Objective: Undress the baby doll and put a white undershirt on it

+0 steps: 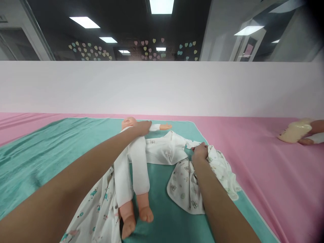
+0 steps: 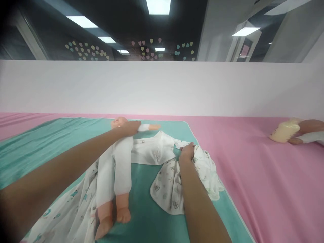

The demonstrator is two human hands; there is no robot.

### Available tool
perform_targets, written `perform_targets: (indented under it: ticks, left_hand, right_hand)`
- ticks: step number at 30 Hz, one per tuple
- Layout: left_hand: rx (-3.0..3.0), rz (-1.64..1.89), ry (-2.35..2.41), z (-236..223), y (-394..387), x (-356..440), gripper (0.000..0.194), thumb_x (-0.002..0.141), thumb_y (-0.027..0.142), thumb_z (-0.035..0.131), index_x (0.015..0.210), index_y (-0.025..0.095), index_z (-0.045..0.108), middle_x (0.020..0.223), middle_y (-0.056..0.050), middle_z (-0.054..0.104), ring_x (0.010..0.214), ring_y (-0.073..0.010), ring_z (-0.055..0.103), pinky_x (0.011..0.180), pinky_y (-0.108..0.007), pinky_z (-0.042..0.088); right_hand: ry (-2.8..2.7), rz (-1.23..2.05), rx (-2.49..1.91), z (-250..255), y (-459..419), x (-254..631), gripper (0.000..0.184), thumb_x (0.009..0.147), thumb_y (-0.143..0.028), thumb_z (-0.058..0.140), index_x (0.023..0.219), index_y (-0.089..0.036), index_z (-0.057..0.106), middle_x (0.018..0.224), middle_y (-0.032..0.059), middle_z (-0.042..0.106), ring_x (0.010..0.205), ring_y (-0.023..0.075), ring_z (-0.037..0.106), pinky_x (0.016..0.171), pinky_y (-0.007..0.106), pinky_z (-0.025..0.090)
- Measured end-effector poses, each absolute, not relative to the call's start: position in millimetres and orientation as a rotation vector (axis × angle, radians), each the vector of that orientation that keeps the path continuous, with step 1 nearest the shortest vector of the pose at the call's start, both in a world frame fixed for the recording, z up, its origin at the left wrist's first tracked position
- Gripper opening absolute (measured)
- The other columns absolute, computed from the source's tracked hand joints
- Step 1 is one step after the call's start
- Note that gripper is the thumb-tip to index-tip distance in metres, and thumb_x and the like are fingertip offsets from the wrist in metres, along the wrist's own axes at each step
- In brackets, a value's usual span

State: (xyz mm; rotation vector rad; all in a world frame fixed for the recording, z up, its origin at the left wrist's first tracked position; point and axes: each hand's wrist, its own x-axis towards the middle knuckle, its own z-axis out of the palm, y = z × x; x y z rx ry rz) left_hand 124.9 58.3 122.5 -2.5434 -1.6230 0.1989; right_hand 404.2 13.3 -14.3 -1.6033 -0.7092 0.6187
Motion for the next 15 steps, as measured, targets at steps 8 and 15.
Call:
perform_targets:
  ticks: [8,15]
  left_hand:
    - [-2.634,0.213,-1.512,83,45,172,0.033,0.074,0.019,0.055,0.107,0.017,0.052,0.110,-0.014,0.058,0.099,-0.0278,0.056,0.081,-0.041,0.044]
    - [-2.687,-0.092,-1.488,92,-6,143,0.033,0.085,0.034,0.045,0.114,0.020,0.047,0.121,-0.011,0.051,0.112,-0.0247,0.048,0.091,-0.039,0.041]
  right_hand:
    - [-0.964,0.249,-1.702,-1,-1,378,0.028,0.078,-0.046,0.044,0.077,-0.020,0.055,0.090,0.0068,0.054,0.082,0.0205,0.049,0.076,0.033,0.038]
    - [-1.475,-0.124,-1.403,17,-26,344,0.036,0.086,-0.039,0.039,0.109,-0.016,0.055,0.112,0.0134,0.050,0.109,0.0244,0.044,0.094,0.041,0.033]
